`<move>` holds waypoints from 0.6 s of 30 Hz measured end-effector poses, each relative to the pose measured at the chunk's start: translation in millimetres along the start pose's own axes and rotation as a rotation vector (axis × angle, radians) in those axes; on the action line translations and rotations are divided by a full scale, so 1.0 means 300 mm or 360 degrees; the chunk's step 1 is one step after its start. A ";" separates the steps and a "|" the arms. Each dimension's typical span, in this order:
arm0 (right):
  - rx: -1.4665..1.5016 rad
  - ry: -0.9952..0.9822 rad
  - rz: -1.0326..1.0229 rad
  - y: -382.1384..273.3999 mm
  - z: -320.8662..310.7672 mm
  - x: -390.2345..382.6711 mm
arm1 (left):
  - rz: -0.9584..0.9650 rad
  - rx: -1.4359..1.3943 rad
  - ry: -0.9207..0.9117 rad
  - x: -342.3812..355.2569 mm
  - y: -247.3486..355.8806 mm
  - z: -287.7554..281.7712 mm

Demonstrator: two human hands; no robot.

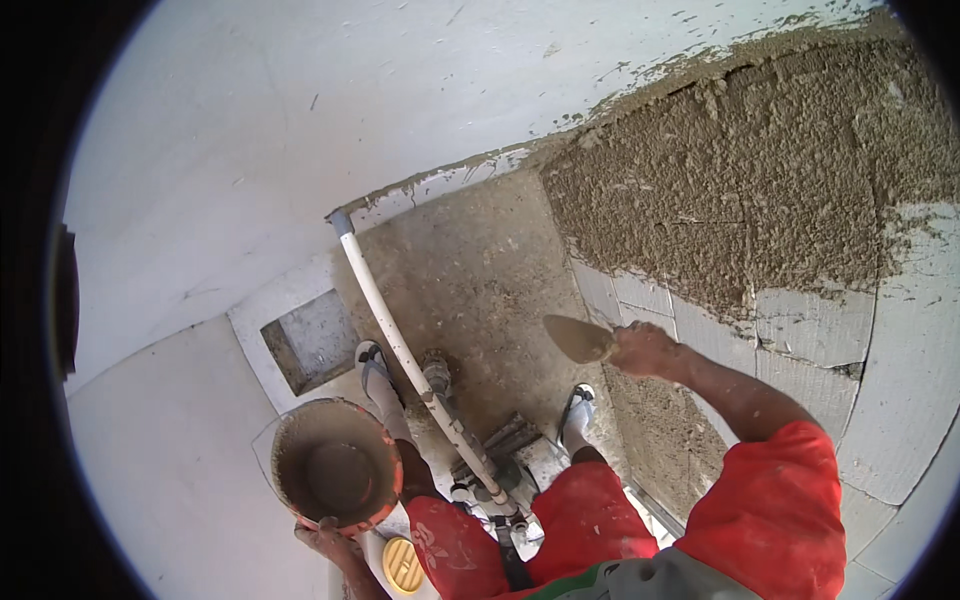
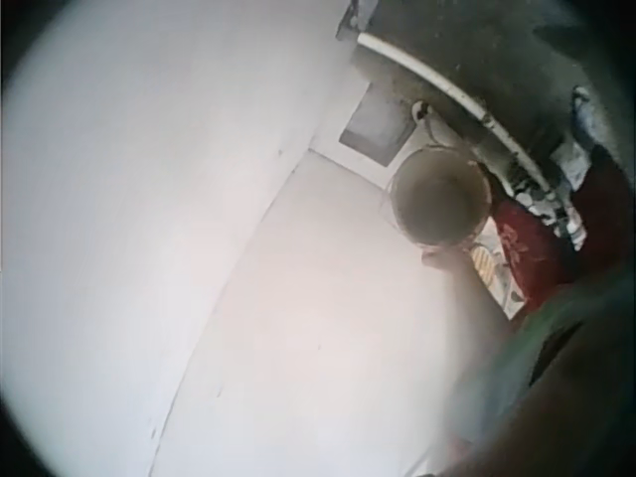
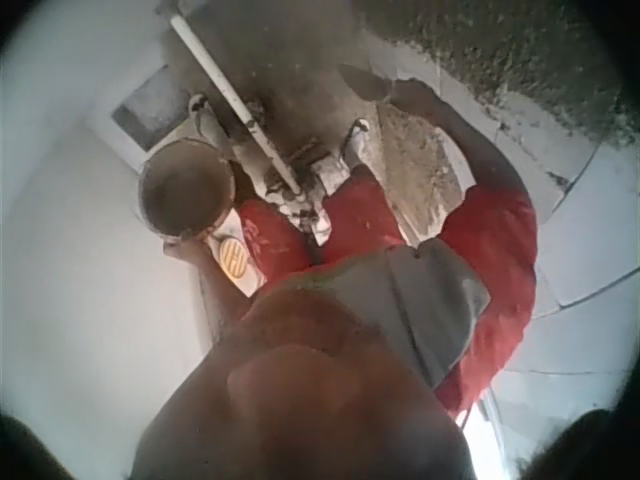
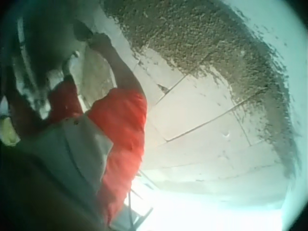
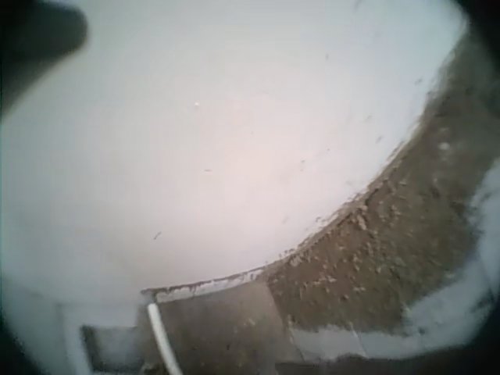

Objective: Apply plaster or cement mixture to a corner and wall surface using a trowel.

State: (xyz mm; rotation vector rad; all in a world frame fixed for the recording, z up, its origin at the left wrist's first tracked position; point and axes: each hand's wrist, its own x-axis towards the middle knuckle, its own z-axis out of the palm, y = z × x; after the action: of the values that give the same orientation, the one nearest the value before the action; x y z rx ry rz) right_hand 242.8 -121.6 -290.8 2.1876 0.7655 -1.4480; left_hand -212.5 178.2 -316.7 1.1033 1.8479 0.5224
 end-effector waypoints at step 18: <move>0.2021 0.1455 0.0584 -0.399 0.444 1.358 | -0.0181 -0.0126 -0.0014 0.213 -0.239 0.718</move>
State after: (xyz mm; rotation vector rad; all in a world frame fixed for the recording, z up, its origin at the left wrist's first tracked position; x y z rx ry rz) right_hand 199.2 -20.6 -722.1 3.7120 -0.6086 -0.6556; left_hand -75.3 177.9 -508.5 0.9409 1.8543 0.5193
